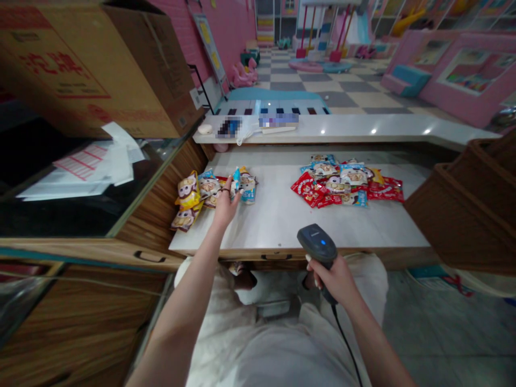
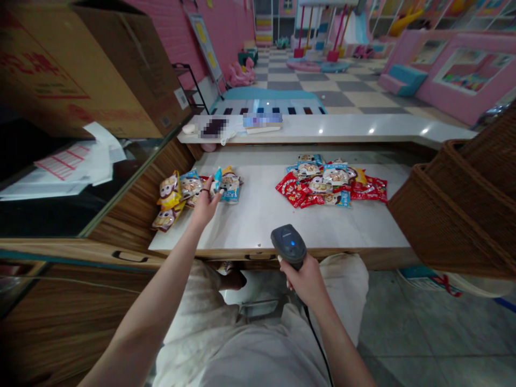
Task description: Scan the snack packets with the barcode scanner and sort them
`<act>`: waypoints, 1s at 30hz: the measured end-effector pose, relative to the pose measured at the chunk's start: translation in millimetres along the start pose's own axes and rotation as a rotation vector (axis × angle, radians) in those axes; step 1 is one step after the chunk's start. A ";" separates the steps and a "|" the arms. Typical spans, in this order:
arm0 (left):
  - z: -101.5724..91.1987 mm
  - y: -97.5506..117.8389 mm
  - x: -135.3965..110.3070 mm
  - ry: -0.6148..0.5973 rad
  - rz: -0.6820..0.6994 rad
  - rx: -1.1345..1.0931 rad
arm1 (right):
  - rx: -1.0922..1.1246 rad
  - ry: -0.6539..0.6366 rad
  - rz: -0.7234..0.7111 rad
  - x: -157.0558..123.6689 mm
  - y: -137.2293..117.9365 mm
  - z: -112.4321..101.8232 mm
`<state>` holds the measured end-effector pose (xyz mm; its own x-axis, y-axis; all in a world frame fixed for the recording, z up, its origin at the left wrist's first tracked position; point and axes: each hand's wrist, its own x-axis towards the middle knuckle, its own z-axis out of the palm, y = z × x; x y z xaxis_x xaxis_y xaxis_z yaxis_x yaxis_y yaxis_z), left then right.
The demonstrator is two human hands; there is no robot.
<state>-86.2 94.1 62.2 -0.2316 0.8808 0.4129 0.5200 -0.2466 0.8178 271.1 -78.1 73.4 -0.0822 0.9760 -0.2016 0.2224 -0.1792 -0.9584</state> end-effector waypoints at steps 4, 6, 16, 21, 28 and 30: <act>11.2 17.0 -25.3 0.161 -0.120 -0.398 | 0.015 -0.005 0.003 -0.2 -0.3 2.8; 22.8 25.0 -37.6 0.181 -0.268 -0.648 | 0.013 -0.012 0.010 -0.3 -1.4 4.8; 76.5 56.8 -80.5 0.076 -0.917 -1.172 | -0.045 -0.001 0.019 -2.0 -10.0 20.1; 83.0 51.9 -84.9 0.077 -0.927 -1.127 | -0.063 -0.030 -0.009 0.1 -18.4 29.4; 84.8 45.6 -92.6 0.061 -0.822 -1.094 | -0.107 -0.063 -0.038 -0.1 -30.2 38.5; 85.7 42.5 -92.4 0.012 -0.792 -1.093 | -0.110 -0.066 -0.048 -0.6 -29.9 38.3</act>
<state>27.8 36.8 24.4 -0.1720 0.9331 -0.3157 -0.6700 0.1241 0.7319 227.3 -78.1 94.4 -0.1577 0.9723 -0.1727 0.3217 -0.1148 -0.9399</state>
